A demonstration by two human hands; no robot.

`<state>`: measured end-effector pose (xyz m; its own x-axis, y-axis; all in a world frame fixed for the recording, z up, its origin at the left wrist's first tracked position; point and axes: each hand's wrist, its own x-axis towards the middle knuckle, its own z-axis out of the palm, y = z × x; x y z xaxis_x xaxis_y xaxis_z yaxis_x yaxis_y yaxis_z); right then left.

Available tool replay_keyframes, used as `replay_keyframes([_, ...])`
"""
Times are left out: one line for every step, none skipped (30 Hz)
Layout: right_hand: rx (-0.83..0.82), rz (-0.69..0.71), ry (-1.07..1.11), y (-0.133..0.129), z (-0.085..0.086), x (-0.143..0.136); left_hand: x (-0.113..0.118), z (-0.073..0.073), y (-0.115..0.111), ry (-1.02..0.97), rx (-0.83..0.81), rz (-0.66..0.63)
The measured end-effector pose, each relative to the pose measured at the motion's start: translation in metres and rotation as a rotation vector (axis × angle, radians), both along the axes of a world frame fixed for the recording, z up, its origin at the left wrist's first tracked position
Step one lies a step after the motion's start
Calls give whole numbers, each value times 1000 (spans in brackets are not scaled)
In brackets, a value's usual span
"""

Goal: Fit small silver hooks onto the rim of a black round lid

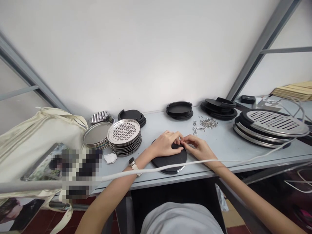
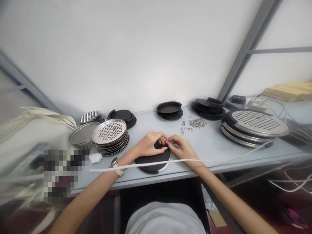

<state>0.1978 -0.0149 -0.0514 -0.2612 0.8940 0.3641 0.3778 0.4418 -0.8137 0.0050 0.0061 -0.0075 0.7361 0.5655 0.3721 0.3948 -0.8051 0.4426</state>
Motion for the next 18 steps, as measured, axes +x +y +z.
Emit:
replay_keyframes([2,3,-1,0,0,0,0,0,0,-4,5,-4])
replay_keyframes([1,9,1,0,0,0,0,1,0,-9,12,-8])
replay_keyframes([-2,17,5,0,0,0,0,1,0,-15,22,-11])
replay_keyframes([-4,22,10,0,0,0,0,2,0,-20,34,-13])
replay_keyframes([-6,25,15,0,0,0,0,2,-1,-25,47,-12])
replay_keyframes([-7,27,17,0,0,0,0,3,-1,-28,59,-11])
replay_keyframes([-9,27,18,0,0,0,0,3,-1,-29,66,-10])
replay_keyframes([-9,25,16,-1,1,0,0,3,-1,-28,68,-7])
replay_keyframes([-9,24,14,-1,1,-1,0,4,-1,-25,67,-4])
replay_keyframes([-8,21,12,-2,2,-1,0,4,-1,-20,64,0])
replay_keyframes([-6,20,11,-2,2,-1,0,3,-1,-14,59,4])
replay_keyframes([-2,20,11,-3,3,-1,0,3,-1,-8,53,8])
replay_keyframes([4,23,13,-3,4,-2,1,3,-2,-3,47,11])
replay_keyframes([10,26,16,-3,4,-2,1,3,-1,0,43,10])
replay_keyframes([13,31,19,-3,4,-2,1,2,-1,-2,41,7])
replay_keyframes([16,33,26,-3,3,-2,1,2,-1,-6,38,-1])
replay_keyframes([15,36,34,-3,3,-2,1,2,-1,-14,39,-6])
replay_keyframes([11,37,45,-2,2,-1,1,1,-1,-21,39,-12])
